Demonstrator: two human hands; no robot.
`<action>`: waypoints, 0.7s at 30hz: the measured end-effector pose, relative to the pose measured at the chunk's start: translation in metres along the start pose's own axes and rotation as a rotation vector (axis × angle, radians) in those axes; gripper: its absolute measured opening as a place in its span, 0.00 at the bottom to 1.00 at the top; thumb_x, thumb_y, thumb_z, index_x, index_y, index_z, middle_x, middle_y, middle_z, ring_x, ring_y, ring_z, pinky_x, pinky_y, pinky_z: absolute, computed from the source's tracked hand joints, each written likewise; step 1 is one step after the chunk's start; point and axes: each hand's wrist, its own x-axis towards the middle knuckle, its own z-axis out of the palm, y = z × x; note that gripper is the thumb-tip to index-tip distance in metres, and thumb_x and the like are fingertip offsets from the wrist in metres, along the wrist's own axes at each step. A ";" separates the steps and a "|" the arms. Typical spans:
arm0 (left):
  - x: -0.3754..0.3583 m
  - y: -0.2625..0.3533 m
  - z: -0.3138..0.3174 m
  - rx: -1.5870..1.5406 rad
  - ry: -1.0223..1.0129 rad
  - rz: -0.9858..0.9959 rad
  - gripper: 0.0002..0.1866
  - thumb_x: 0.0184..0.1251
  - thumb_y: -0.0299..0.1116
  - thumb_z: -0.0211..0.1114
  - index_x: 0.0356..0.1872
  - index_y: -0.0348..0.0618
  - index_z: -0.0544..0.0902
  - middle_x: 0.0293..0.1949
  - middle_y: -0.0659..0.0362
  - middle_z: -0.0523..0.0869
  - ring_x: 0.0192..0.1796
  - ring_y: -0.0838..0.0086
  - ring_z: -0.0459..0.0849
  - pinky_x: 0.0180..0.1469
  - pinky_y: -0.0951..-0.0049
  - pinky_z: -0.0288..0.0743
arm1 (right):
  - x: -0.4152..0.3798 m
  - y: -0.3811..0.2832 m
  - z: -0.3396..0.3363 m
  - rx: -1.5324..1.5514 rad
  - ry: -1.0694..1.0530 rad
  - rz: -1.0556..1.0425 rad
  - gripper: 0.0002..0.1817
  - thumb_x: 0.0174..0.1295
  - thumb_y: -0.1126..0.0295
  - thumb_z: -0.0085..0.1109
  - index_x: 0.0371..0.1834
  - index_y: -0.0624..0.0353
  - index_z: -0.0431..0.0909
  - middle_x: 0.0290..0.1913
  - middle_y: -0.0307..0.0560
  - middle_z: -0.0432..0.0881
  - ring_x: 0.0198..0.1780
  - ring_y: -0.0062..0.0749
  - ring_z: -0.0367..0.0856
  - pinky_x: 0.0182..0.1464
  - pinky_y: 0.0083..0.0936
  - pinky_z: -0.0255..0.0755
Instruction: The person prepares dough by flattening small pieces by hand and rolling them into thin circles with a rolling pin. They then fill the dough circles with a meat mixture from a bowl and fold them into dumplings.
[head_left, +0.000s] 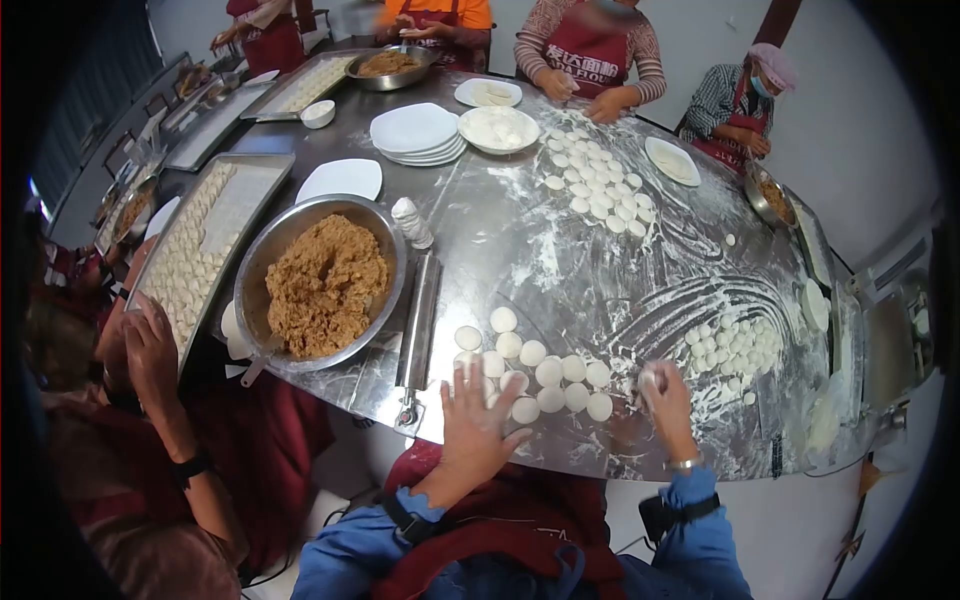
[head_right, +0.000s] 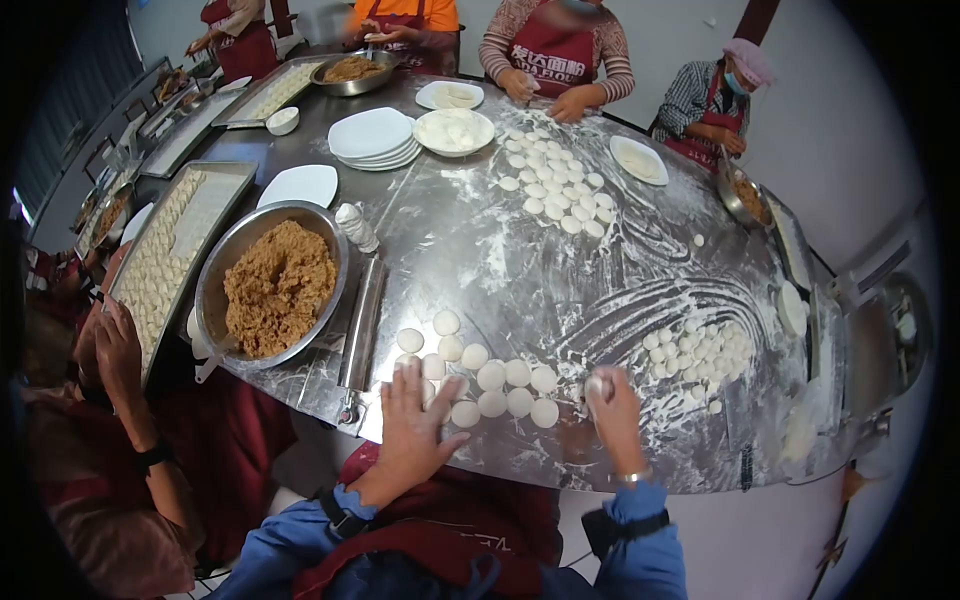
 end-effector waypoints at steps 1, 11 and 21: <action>-0.004 -0.004 -0.005 0.007 -0.007 0.005 0.43 0.49 0.51 0.72 0.69 0.61 0.63 0.69 0.33 0.53 0.69 0.33 0.51 0.67 0.36 0.46 | -0.019 0.005 -0.004 0.138 -0.061 0.084 0.12 0.60 0.73 0.57 0.47 0.61 0.74 0.31 0.46 0.83 0.27 0.24 0.82 0.33 0.22 0.76; 0.136 0.028 0.041 0.093 0.193 0.016 0.40 0.56 0.53 0.66 0.70 0.58 0.62 0.70 0.36 0.54 0.70 0.38 0.54 0.67 0.36 0.46 | 0.060 -0.021 0.082 0.296 0.112 -0.135 0.12 0.62 0.73 0.53 0.48 0.64 0.73 0.40 0.52 0.82 0.36 0.34 0.84 0.37 0.27 0.78; 0.091 0.031 0.032 -0.094 0.001 0.105 0.35 0.63 0.42 0.61 0.71 0.52 0.60 0.70 0.41 0.56 0.71 0.40 0.51 0.69 0.40 0.44 | -0.038 0.005 0.046 0.387 -0.093 0.054 0.16 0.55 0.71 0.64 0.46 0.62 0.75 0.40 0.52 0.81 0.34 0.33 0.83 0.36 0.27 0.77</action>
